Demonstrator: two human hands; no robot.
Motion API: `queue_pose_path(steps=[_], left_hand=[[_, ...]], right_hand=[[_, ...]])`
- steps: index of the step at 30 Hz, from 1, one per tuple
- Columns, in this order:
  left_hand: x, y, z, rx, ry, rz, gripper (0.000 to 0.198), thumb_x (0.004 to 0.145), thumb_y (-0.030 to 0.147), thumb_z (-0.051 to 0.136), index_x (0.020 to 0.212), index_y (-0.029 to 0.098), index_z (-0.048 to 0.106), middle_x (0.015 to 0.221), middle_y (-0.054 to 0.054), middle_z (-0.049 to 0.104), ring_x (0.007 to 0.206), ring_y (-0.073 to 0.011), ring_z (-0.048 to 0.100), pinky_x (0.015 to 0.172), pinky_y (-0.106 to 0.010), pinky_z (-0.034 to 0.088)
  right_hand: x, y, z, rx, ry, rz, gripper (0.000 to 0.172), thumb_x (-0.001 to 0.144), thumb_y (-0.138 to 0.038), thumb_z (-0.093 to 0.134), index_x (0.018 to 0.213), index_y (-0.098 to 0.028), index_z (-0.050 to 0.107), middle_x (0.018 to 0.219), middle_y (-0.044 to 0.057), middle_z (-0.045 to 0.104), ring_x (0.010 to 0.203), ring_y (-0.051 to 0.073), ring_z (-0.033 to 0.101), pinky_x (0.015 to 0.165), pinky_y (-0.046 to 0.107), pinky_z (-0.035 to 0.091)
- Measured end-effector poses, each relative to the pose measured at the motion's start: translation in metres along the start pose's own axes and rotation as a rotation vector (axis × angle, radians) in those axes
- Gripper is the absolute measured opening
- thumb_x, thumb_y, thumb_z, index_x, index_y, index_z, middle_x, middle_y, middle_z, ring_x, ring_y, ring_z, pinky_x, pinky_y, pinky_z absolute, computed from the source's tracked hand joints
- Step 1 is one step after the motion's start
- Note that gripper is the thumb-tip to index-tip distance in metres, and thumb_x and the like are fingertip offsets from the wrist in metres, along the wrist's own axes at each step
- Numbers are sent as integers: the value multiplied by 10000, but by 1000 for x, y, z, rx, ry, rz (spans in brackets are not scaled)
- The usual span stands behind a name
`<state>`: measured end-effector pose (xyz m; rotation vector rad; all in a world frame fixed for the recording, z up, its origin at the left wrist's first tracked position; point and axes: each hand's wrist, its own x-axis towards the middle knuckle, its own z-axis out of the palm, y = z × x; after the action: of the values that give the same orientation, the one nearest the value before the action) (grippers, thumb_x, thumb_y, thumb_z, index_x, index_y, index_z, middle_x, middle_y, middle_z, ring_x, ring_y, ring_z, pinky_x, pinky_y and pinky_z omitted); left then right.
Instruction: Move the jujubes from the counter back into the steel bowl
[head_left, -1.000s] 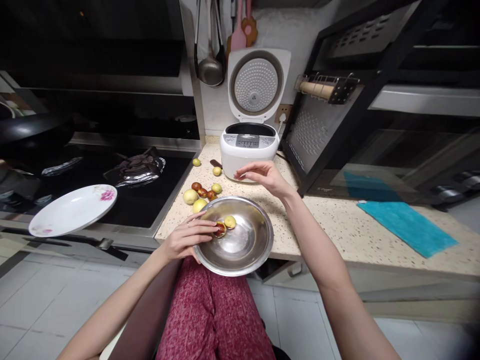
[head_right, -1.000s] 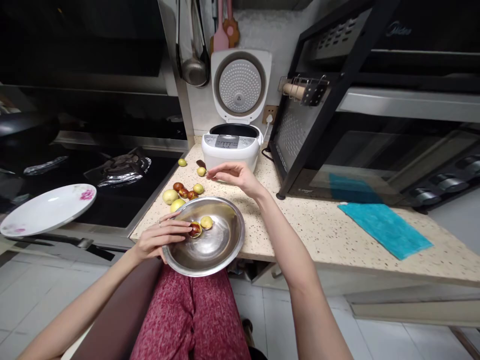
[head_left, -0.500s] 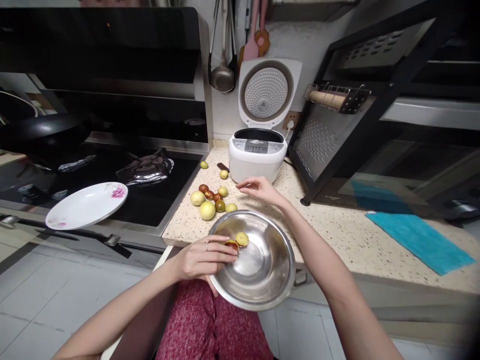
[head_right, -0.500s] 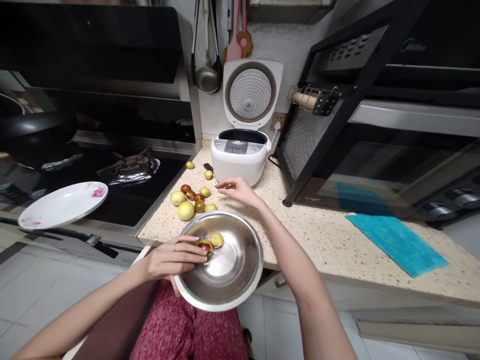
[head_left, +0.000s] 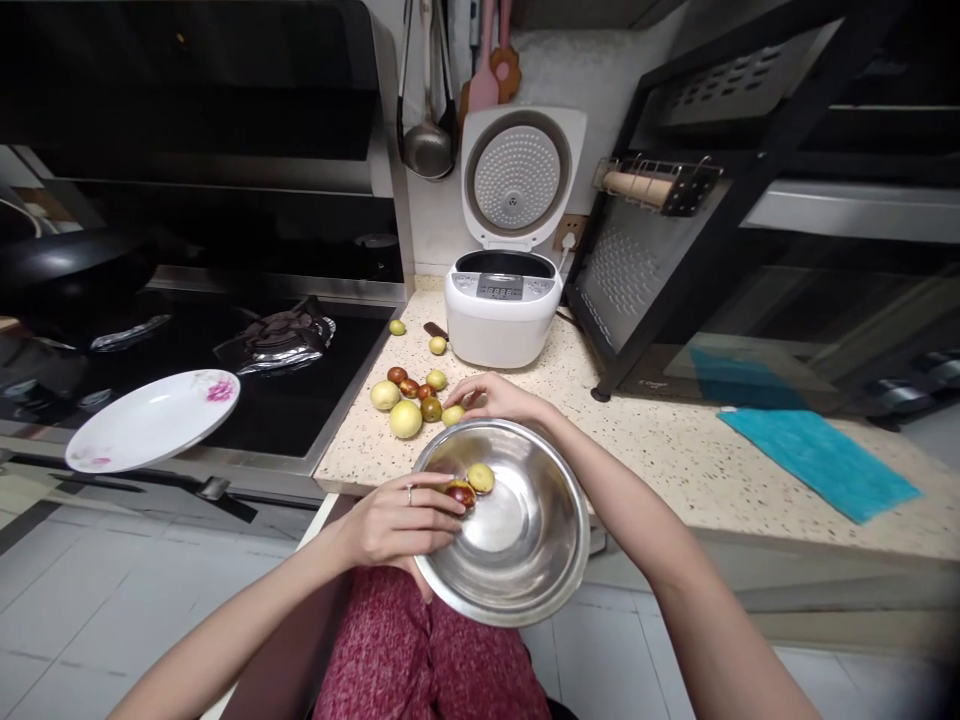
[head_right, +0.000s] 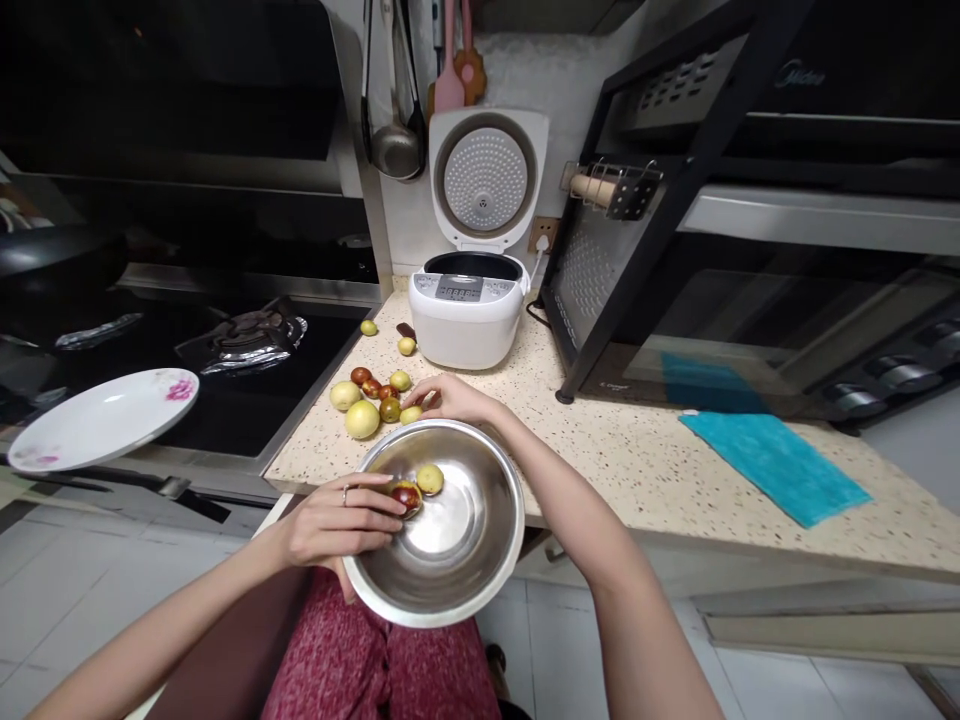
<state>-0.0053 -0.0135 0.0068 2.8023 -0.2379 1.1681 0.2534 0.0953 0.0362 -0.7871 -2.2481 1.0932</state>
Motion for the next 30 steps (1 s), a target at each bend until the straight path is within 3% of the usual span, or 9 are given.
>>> queue_pose_path(steps=[7, 10, 14, 18, 23, 30], left_hand=[[-4, -4, -1, -13, -15, -12, 474, 1031, 515, 555, 1019, 74, 731, 977, -138, 819, 1096, -231, 777, 1133, -391, 573], [-3, -5, -2, -15, -3, -11, 474, 1026, 522, 560, 1015, 79, 729, 963, -133, 819, 1096, -233, 777, 1115, -388, 586], [-2, -5, -6, -38, -23, -30, 426, 1001, 505, 619, 1054, 98, 733, 988, -126, 822, 1122, -250, 768, 1093, -404, 599], [0, -4, -9, -46, -63, -71, 373, 1014, 443, 617, 1124, 105, 730, 1075, -137, 814, 1161, -258, 752, 1074, -427, 604], [0, -4, -9, -12, -77, -129, 325, 1046, 388, 568, 1161, 124, 718, 1128, -121, 806, 1209, -246, 725, 1085, -438, 583], [-1, -2, -6, 52, -116, -147, 392, 1051, 441, 544, 1234, 124, 683, 1175, -124, 792, 1255, -253, 695, 1118, -446, 546]], right_hand=[[-1, 2, 4, 41, -8, 13, 314, 771, -243, 811, 1053, -148, 710, 1082, 66, 730, 893, 171, 670, 829, 312, 556], [-2, -4, -4, 86, 54, 7, 351, 755, -297, 842, 1034, -151, 687, 1087, 63, 707, 905, 171, 657, 801, 299, 543], [-10, -19, -24, 140, 108, -46, 433, 732, -375, 888, 1057, -164, 693, 1117, 61, 712, 1000, 196, 659, 891, 329, 524], [-20, -37, -38, 129, -79, -54, 437, 750, -383, 888, 1084, -164, 709, 1101, 63, 727, 993, 198, 659, 900, 337, 508], [-28, -56, -40, 66, -334, -89, 427, 780, -408, 876, 1082, -150, 720, 1101, 77, 722, 960, 180, 636, 819, 285, 494], [-33, -64, -36, -102, -499, -52, 371, 839, -399, 830, 1060, -132, 697, 988, 45, 687, 769, 125, 549, 692, 235, 435]])
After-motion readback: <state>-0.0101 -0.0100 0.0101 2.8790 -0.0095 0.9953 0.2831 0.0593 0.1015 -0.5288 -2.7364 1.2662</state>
